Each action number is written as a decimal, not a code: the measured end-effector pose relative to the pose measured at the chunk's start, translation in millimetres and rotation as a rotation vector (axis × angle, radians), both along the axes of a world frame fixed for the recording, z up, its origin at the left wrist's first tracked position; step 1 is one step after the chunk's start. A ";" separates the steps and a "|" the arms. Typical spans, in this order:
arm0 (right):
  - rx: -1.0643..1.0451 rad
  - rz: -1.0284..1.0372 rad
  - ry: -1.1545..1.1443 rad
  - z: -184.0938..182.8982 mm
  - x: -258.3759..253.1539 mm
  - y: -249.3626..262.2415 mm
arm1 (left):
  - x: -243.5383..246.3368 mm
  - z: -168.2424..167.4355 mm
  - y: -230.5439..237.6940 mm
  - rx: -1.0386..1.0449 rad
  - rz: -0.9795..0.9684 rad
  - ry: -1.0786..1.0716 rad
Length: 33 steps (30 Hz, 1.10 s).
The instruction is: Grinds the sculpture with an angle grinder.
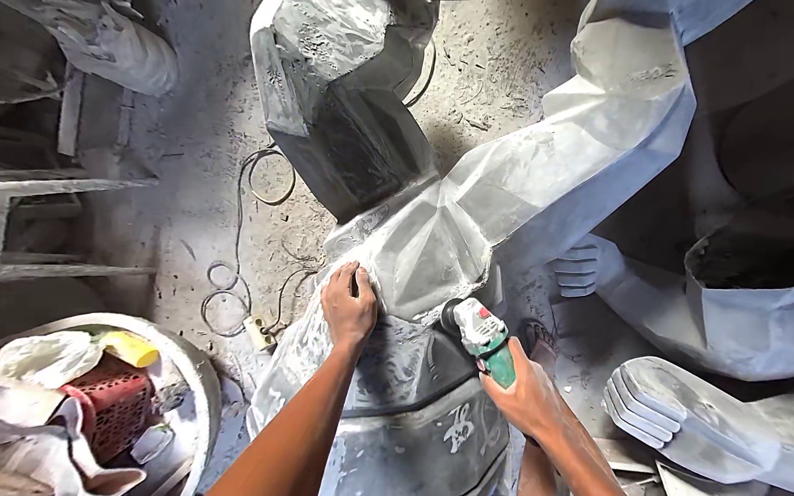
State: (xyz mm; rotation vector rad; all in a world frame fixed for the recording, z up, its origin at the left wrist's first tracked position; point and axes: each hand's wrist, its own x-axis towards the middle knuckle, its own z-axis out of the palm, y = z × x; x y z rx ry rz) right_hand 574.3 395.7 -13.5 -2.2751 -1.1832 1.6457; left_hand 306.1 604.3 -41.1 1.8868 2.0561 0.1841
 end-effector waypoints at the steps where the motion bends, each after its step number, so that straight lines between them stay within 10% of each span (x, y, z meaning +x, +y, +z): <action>1: -0.013 0.034 0.001 9.6 -7.3 -2.8 | -1.9 -0.2 0.6 0.010 0.007 -0.029; 33: -0.091 0.195 0.043 66.7 -102.5 -15.2 | -10.0 1.4 0.4 -0.110 -0.132 -0.012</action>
